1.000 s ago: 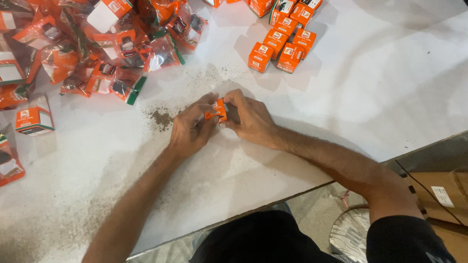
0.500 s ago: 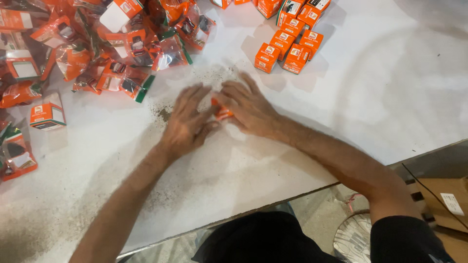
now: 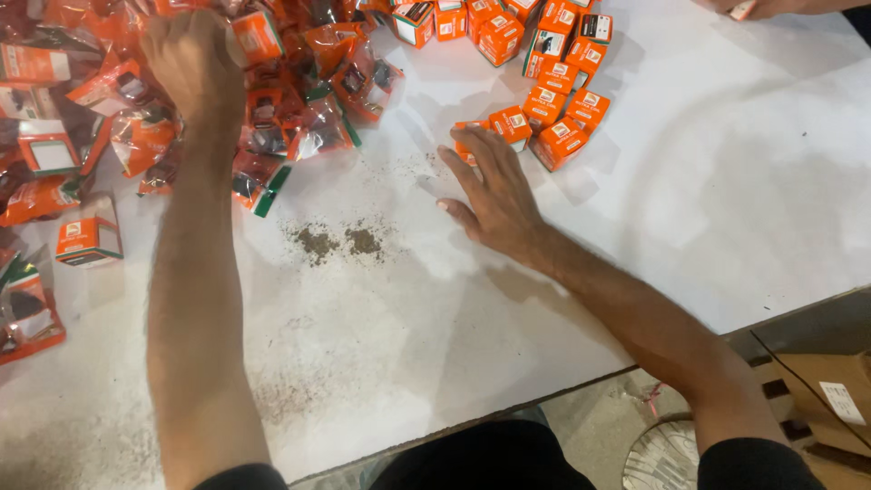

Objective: The person picks up small orange product packets and places them one at a time into small white cardboard boxes on the table, folding the box flaps closed and setting finished boxes aside. They repeat this packing cycle continuously across the table.

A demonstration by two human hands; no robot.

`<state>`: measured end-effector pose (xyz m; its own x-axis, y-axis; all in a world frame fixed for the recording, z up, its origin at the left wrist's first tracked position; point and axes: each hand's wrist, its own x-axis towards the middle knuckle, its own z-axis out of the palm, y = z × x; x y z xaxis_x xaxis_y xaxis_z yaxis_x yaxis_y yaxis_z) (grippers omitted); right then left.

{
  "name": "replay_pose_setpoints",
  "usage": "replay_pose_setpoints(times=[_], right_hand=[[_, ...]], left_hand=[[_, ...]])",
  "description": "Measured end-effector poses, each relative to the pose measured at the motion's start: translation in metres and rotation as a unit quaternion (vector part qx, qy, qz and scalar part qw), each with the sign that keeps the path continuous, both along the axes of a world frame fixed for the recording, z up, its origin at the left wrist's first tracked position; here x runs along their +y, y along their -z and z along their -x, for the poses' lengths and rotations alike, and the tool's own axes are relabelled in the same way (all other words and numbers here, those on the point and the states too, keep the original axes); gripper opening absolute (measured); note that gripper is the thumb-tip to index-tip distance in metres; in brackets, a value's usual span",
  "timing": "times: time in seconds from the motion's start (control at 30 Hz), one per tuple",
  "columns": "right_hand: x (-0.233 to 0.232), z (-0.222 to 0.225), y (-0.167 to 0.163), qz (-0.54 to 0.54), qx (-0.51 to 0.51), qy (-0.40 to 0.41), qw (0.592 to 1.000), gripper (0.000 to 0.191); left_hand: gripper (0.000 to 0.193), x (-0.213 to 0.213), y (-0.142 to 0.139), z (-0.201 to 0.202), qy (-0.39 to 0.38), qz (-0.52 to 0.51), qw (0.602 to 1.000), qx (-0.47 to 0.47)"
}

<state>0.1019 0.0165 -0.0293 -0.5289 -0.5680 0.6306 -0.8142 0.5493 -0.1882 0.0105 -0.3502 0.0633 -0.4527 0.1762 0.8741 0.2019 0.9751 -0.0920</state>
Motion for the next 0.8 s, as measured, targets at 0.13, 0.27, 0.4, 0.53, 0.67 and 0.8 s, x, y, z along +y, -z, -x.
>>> replay_pose_setpoints(times=[0.13,0.27,0.4,0.53,0.67,0.8], right_hand=[[-0.012,-0.013,0.007,0.142,-0.170,-0.093,0.971,0.088],[-0.021,-0.020,0.018,0.113,-0.315,-0.098,0.937,0.079],[-0.015,-0.021,0.020,0.142,-0.329,-0.074,0.931,0.061],[-0.012,-0.021,0.018,0.101,-0.283,-0.081,0.950,0.063],[-0.011,-0.020,0.016,0.134,-0.308,-0.089,0.938,0.056],[-0.013,-0.021,0.014,0.181,-0.307,-0.109,0.928,0.062]], left_hand=[[0.017,0.063,0.003,-0.064,0.169,0.273,0.943,0.088],[0.020,0.115,0.030,-0.103,0.293,0.199,0.934,-0.056],[0.057,0.093,0.049,-0.082,0.081,0.042,0.992,-0.087],[0.046,0.070,0.073,-0.072,0.088,0.029,0.978,-0.189],[0.028,0.074,0.089,-0.112,0.156,-0.056,0.942,-0.292],[0.037,0.096,0.086,-0.167,0.285,-0.292,0.886,-0.221]])
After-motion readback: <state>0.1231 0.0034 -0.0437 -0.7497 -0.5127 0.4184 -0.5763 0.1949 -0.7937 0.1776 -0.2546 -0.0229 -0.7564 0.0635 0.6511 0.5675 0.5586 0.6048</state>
